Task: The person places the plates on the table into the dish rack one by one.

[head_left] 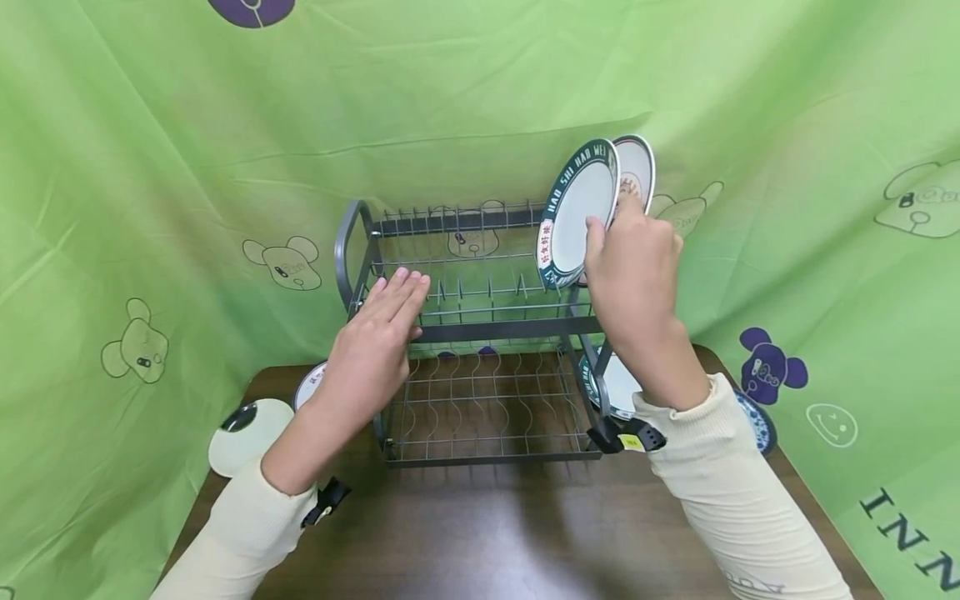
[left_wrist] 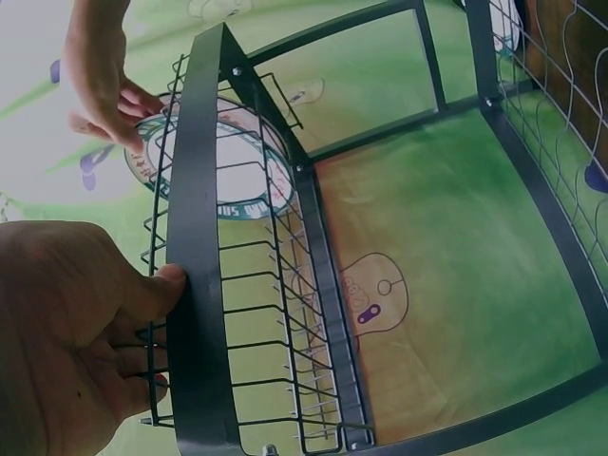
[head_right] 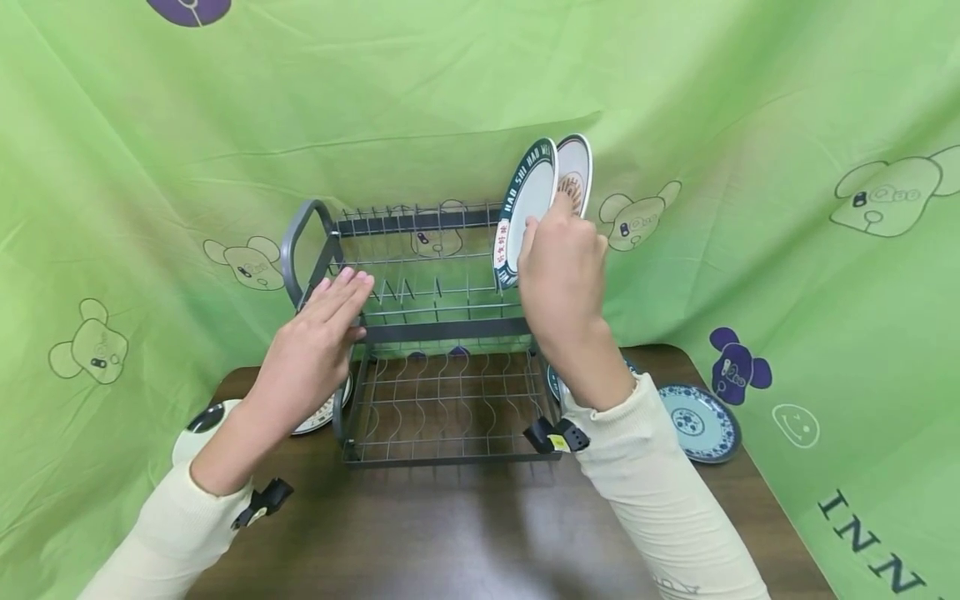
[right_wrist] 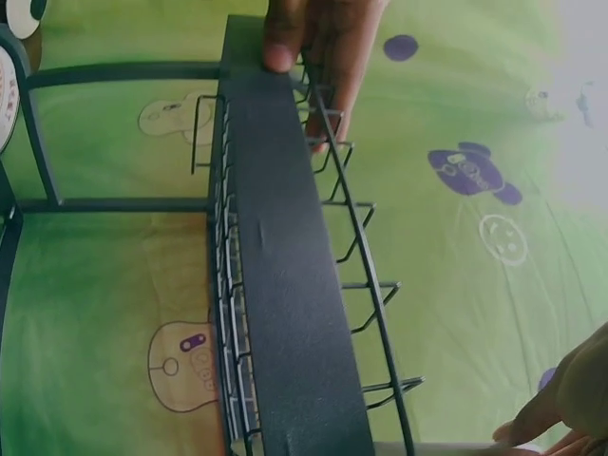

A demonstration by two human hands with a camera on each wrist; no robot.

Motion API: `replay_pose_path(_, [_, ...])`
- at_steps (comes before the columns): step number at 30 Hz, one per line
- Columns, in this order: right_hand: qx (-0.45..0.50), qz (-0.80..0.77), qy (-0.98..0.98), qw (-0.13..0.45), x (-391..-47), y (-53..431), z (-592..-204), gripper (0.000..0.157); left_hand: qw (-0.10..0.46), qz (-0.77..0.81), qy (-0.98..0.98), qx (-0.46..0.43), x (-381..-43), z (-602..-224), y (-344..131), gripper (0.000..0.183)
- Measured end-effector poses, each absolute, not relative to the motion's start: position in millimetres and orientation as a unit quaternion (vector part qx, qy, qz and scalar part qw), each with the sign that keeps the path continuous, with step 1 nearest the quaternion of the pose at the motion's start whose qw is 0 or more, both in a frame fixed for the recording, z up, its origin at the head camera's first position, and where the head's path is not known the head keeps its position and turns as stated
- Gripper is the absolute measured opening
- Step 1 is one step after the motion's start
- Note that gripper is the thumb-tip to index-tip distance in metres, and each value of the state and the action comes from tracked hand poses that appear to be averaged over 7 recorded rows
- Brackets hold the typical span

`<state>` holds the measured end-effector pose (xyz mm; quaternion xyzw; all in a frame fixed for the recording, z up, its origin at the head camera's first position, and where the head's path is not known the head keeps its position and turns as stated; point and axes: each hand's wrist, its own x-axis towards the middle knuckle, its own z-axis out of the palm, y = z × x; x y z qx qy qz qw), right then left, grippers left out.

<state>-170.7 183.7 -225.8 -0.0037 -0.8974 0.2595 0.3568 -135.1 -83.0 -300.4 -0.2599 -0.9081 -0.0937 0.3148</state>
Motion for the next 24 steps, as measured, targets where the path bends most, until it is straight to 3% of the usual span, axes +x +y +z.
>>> replay_pose_path(8, [0.022, 0.296, -0.901, 0.318, -155, 187, -232, 0.059, 0.314, -0.099, -0.908, -0.258, -136, -301, -83, 0.054])
replay_pose_path(13, [0.048, 0.334, -0.881, 0.332, -140, 193, -241, 0.05, 0.324, -0.1, -0.905, -0.258, -137, -303, -84, 0.055])
replay_pose_path(18, [0.07, 0.392, -0.825, 0.401, -127, 212, -259, 0.031, 0.341, -0.105, -0.897, -0.261, -140, -307, -85, 0.053])
replay_pose_path(21, [0.067, 0.421, -0.794, 0.434, -124, 230, -275, 0.028, 0.35, -0.106, -0.892, -0.265, -141, -309, -85, 0.052])
replay_pose_path(24, [0.03, 0.436, -0.796, 0.419, -124, 247, -291, 0.03, 0.361, -0.104, -0.887, -0.269, -142, -311, -86, 0.051])
